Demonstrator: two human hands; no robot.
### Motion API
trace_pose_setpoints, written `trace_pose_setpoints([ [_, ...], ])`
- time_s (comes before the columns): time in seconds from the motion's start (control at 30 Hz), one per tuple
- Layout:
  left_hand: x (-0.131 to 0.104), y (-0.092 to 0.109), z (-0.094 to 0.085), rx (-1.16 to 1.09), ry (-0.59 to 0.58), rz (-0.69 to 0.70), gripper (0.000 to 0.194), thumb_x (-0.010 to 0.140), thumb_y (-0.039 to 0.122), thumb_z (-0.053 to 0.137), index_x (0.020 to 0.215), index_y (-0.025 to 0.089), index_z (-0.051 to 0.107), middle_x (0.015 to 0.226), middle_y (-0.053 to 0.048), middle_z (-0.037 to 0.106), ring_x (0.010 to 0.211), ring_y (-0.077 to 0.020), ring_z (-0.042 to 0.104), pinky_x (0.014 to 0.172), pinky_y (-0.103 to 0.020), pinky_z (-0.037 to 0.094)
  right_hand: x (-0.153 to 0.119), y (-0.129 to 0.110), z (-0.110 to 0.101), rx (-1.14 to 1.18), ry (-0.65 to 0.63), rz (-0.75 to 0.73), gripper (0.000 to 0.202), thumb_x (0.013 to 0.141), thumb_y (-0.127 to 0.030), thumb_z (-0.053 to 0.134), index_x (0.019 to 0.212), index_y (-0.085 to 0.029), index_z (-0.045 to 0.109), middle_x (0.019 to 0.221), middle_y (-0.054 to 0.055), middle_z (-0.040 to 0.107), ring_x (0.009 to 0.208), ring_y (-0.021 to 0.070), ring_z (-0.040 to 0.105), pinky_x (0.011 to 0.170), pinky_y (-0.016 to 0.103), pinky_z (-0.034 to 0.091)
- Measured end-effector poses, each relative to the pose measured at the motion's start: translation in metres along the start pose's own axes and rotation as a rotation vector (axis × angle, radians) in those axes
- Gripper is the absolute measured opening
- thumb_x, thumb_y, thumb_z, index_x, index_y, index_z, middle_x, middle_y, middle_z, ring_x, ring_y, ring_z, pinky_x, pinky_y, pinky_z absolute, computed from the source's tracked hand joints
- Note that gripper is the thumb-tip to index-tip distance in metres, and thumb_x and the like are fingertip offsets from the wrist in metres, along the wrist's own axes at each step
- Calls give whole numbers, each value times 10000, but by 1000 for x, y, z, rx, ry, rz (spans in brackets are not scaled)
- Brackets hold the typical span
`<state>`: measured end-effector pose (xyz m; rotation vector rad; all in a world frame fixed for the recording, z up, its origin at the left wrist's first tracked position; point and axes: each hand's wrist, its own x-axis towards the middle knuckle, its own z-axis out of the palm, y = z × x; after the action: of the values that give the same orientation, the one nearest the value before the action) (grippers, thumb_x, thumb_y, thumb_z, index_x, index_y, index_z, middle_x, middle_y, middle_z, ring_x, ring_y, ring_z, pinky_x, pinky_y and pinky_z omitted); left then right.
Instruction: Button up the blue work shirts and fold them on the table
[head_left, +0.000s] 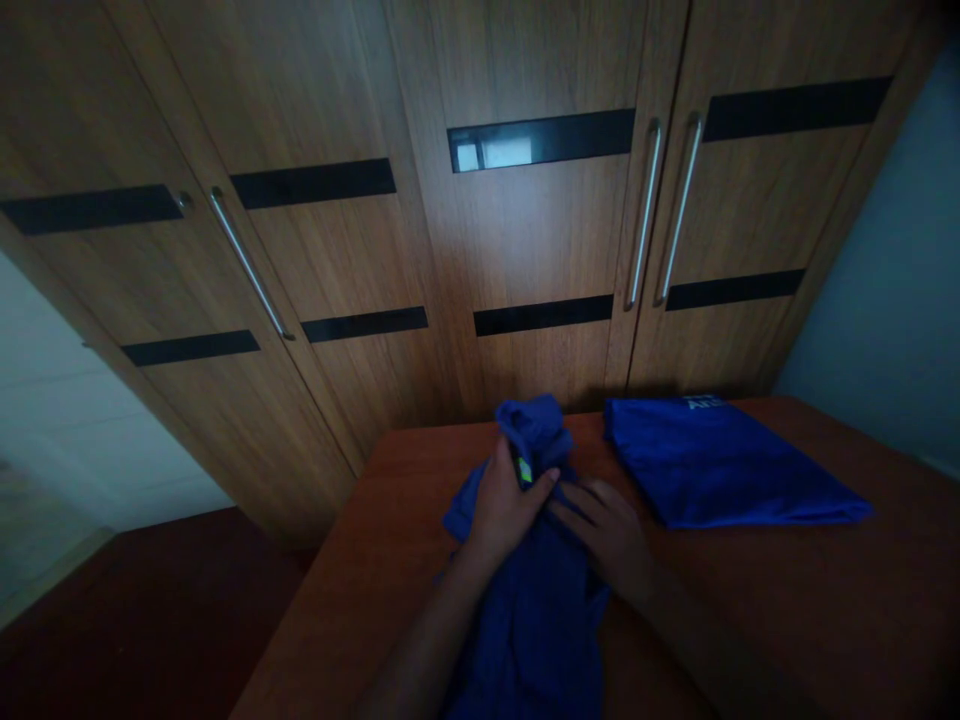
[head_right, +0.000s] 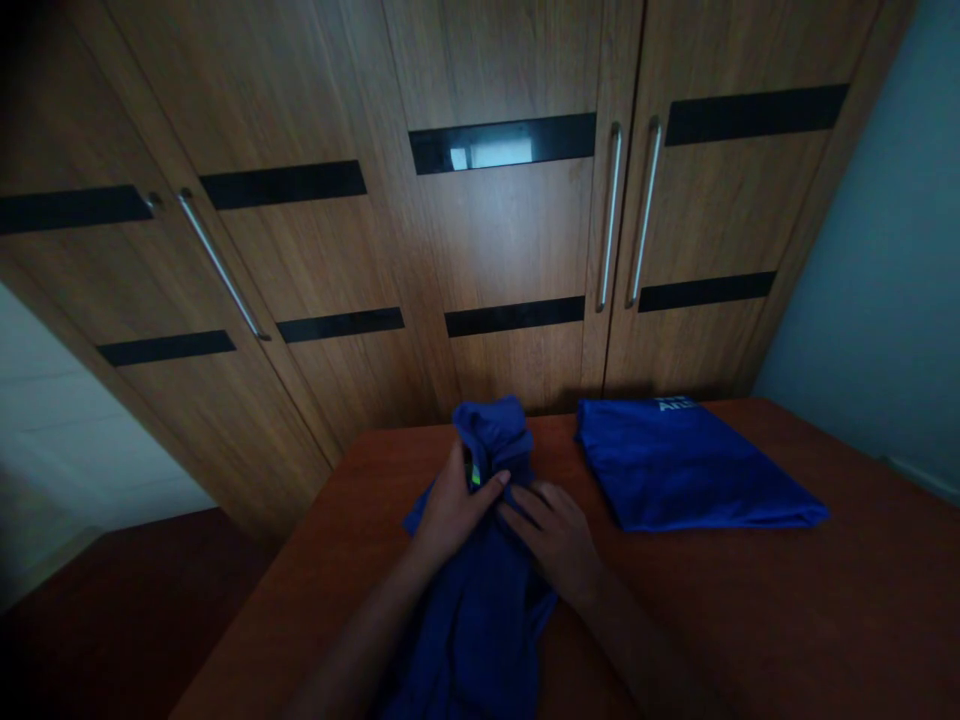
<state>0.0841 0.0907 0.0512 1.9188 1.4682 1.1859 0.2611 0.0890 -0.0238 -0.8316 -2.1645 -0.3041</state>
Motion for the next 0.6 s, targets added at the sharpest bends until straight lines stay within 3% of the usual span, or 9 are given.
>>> trace_pose_setpoints([
  [0.07,11,-1,0,-118,-73,-33,629,764,478,655,1291,201,452,1231,-129,600,1132,-288,562,971,-426,407,1,-3,-3,-28,-6,-45,375,907,-198,481,1263,-269,570,1216,63,625,1033,238,536,846,404,485],
  [0.2,19,-12,0,-428,-102,-117,642,766,436,681,1306,180,448,1274,-136,585,1146,-258,564,988,-390,410,1,-2,-3,-34,2,-41,341,897,-189,498,1213,-262,606,1190,61,639,1006,236,536,830,397,491],
  [0.37,20,-30,0,-635,-156,-225,456,800,430,639,1169,166,594,1172,-112,659,1039,-248,627,926,-380,465,1,0,-2,69,19,46,389,854,-137,514,1206,-271,609,1190,70,633,1001,237,552,822,396,500],
  [0.47,22,-37,0,-650,-107,-254,364,774,371,663,1064,150,654,1052,-99,707,949,-238,654,889,-377,481,4,5,-2,226,62,236,435,830,-109,491,1217,-276,598,1209,68,612,1071,233,543,897,412,474],
  [0.6,27,-35,-10,-689,-22,-257,311,736,301,688,1014,161,679,993,-73,720,874,-208,659,850,-343,488,6,22,-7,585,204,688,353,807,-318,600,1153,-251,625,1201,67,608,1134,253,529,988,438,412],
])
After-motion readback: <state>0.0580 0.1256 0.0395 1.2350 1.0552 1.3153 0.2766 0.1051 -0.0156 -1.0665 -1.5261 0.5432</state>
